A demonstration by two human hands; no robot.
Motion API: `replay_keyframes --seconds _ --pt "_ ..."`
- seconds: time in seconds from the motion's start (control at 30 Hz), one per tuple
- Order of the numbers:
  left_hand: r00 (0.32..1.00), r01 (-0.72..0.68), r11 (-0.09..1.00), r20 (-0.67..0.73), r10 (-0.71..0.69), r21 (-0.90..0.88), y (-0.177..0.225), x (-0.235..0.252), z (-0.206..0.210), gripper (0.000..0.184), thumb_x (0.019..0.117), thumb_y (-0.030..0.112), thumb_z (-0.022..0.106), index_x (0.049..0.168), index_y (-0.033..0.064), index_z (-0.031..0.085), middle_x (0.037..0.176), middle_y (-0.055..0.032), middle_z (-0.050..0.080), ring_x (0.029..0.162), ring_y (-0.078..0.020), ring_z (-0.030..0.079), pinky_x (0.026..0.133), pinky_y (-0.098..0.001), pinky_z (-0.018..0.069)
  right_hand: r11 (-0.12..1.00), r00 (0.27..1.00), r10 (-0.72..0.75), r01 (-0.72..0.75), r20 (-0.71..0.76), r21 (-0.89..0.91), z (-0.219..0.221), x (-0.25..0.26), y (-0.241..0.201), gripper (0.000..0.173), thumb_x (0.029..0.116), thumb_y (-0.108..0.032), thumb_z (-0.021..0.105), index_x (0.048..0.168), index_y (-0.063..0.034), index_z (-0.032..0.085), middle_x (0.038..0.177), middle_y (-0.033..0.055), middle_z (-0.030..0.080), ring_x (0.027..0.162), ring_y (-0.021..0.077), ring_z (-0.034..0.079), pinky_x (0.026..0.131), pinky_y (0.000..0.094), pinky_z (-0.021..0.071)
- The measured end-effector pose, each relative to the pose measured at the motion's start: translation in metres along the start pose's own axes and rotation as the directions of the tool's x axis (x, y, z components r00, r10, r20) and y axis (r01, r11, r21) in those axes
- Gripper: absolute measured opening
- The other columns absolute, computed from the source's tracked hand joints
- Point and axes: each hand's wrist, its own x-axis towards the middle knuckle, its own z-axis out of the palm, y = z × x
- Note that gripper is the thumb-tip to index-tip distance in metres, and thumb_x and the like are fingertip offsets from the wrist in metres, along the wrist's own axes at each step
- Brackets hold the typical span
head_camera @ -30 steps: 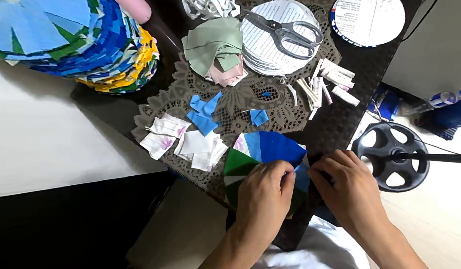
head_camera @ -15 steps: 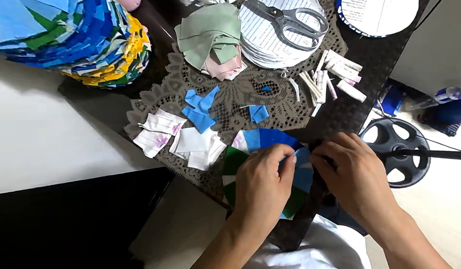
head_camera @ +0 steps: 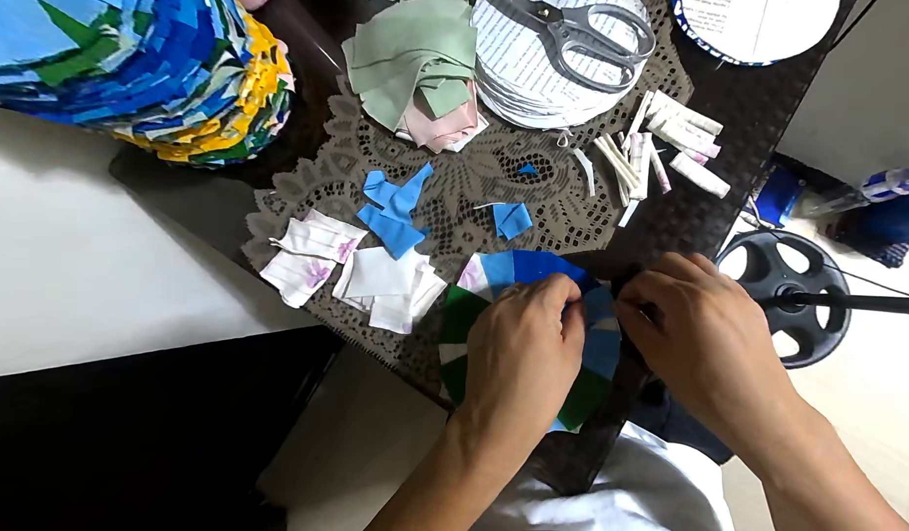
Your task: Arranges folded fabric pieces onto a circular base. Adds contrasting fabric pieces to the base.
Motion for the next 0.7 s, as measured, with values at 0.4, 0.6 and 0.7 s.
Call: replay_keyframes --seconds 0.4,0.6,0.7 --pt "0.997 0.058 0.998 0.046 -0.06 0.03 0.0 0.004 0.001 0.009 0.0891 0.018 0.072 0.084 0.0104 0.073 0.07 -0.0032 0.067 0.067 -0.0188 0.066 0.059 -0.0388 0.0521 1.0 0.995 -0.016 0.018 0.1 -0.017 -0.001 0.016 0.005 0.011 0.0886 -0.016 0.073 0.08 -0.0086 0.074 0.079 0.0065 0.064 0.081 0.0274 0.064 0.064 0.0444 0.0485" --pt "0.996 0.061 0.997 0.058 -0.064 0.04 0.0 0.005 0.0 0.008 0.0891 0.018 0.072 0.085 0.0108 0.073 0.072 -0.0036 0.069 0.069 -0.0195 0.068 0.06 -0.0397 0.0532 0.999 0.994 -0.014 0.017 0.104 -0.029 -0.002 0.018 0.004 0.01 0.0871 -0.015 0.073 0.078 -0.0093 0.074 0.078 0.0063 0.064 0.08 0.0276 0.064 0.062 0.0443 0.0475" --pt "0.995 0.07 0.996 0.074 -0.074 0.049 0.0 0.007 -0.001 0.009 0.0893 0.018 0.072 0.085 0.0102 0.073 0.069 -0.0038 0.067 0.066 -0.0191 0.066 0.058 -0.0389 0.0517 0.999 0.995 -0.012 0.016 0.101 -0.032 -0.001 0.017 0.003 0.011 0.0866 -0.015 0.073 0.078 -0.009 0.073 0.077 0.0064 0.063 0.079 0.0276 0.064 0.062 0.0443 0.0469"
